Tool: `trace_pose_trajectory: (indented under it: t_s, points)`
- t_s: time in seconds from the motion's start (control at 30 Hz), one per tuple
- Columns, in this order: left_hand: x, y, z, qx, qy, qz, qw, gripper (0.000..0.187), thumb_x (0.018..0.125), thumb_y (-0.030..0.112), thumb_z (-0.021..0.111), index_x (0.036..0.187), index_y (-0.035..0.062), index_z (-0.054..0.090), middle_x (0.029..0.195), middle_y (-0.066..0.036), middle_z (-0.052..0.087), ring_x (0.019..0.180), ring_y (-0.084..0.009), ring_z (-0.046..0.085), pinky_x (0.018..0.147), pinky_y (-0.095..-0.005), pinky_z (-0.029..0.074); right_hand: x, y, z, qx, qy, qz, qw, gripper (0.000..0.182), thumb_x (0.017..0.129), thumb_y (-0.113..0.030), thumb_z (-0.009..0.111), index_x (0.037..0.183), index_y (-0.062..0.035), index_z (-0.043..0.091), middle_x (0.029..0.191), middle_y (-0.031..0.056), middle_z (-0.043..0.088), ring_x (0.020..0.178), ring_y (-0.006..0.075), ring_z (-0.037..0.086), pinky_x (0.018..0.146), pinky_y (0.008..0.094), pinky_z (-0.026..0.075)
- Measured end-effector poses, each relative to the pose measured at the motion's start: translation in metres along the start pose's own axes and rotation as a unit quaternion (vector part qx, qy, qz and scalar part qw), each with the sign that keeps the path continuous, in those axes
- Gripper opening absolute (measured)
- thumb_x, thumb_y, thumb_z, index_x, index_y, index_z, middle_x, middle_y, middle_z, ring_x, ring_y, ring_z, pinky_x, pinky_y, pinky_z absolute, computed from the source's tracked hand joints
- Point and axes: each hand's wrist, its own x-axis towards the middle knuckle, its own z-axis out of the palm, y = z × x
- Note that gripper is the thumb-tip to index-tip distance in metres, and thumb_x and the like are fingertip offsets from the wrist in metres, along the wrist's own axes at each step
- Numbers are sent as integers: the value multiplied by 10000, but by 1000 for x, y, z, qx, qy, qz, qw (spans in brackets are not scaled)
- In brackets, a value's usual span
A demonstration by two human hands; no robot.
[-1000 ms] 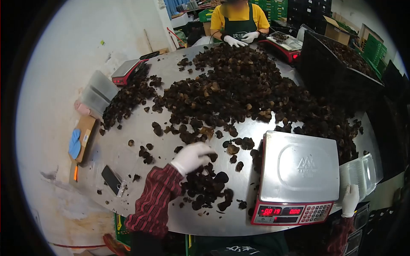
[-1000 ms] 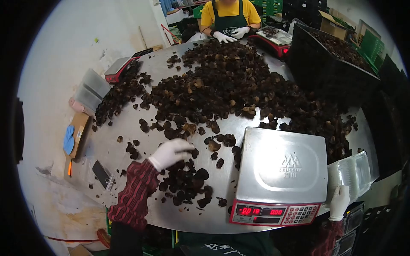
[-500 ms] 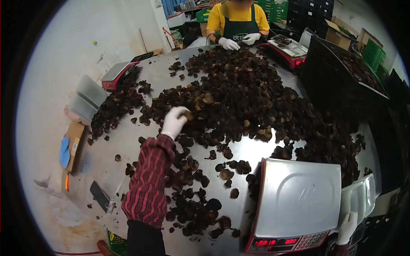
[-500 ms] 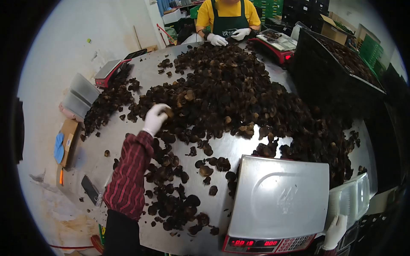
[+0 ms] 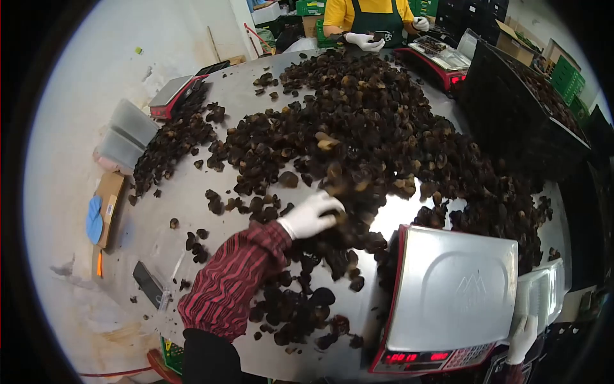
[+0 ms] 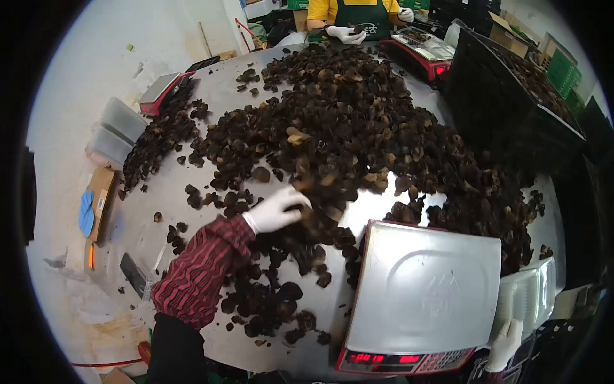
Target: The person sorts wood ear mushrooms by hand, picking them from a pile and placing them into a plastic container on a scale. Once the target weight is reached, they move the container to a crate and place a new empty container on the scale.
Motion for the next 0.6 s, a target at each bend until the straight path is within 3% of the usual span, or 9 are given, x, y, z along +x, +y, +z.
trace_pose_trajectory:
  t_s: [0.07, 0.1, 0.2, 0.27, 0.3, 0.33, 0.37, 0.47, 0.6]
  points:
    - [-22, 24, 22, -56, -46, 21, 997, 276, 798, 68, 596, 1069, 124, 585, 1304, -175, 476, 1288, -359, 376, 1068, -404, 312, 2, -3, -4, 20, -23, -9, 1000, 134, 936, -86, 491, 880, 35, 505, 805, 195, 474, 765, 379, 492, 691, 392, 420]
    - [-29, 45, 20, -117, -100, 39, 987, 302, 790, 43, 597, 1081, 122, 581, 1459, -175, 339, 1368, -378, 271, 1110, -419, 252, 2, 0, -2, 25, -8, -34, 999, 119, 924, -73, 504, 871, 34, 508, 810, 194, 484, 766, 380, 496, 688, 395, 424]
    - [-60, 87, 18, -21, 2, 92, 996, 283, 759, -6, 583, 1021, 100, 608, 1506, -173, 271, 1385, -376, 241, 1120, -424, 226, 8, 7, 3, 56, 22, -83, 995, 110, 907, -75, 528, 881, 32, 529, 847, 203, 522, 819, 390, 519, 719, 406, 433]
    - [-109, 117, 1, -95, 115, 33, 988, 314, 746, -99, 502, 1003, 52, 602, 1416, -152, 423, 1328, -308, 377, 1075, -393, 318, 10, 17, -1, 33, -40, -57, 997, 126, 896, -95, 547, 888, 31, 545, 871, 213, 539, 859, 398, 526, 735, 415, 430]
    - [-133, 117, 4, -290, 136, -56, 946, 330, 770, -142, 451, 1021, 21, 591, 1261, -120, 558, 1132, -229, 552, 957, -334, 438, 12, 21, -2, 20, -55, -55, 997, 135, 890, -105, 556, 891, 30, 552, 878, 216, 545, 858, 400, 532, 727, 419, 430]
    - [-158, 134, -5, -359, 132, -147, 912, 335, 791, -157, 420, 1041, 1, 576, 1091, -98, 632, 920, -166, 614, 814, -287, 501, 12, 23, -3, 8, -71, -54, 996, 145, 885, -116, 565, 894, 29, 558, 886, 219, 552, 856, 402, 538, 720, 423, 429]
    - [-186, 133, -4, -355, 158, -148, 910, 344, 790, -160, 425, 1052, 6, 575, 981, -100, 658, 804, -163, 628, 737, -283, 517, 11, 25, -1, 27, -64, -53, 996, 144, 876, -114, 574, 878, 29, 557, 864, 215, 554, 832, 401, 543, 707, 426, 429]
    - [-286, 133, -8, -290, 154, -272, 905, 327, 807, -116, 449, 1082, -11, 591, 891, -82, 659, 794, -131, 618, 720, -256, 491, 14, 19, 1, 59, -19, -37, 997, 166, 816, -108, 644, 763, 19, 551, 723, 189, 554, 713, 386, 556, 640, 416, 430]
    - [-410, 135, 6, -279, 117, -425, 853, 319, 807, -110, 478, 1074, -7, 618, 858, -58, 645, 724, -103, 581, 663, -232, 469, 24, 21, -8, 92, -20, 7, 996, 221, 790, -132, 690, 727, 16, 539, 640, 159, 498, 616, 276, 514, 609, 362, 421]
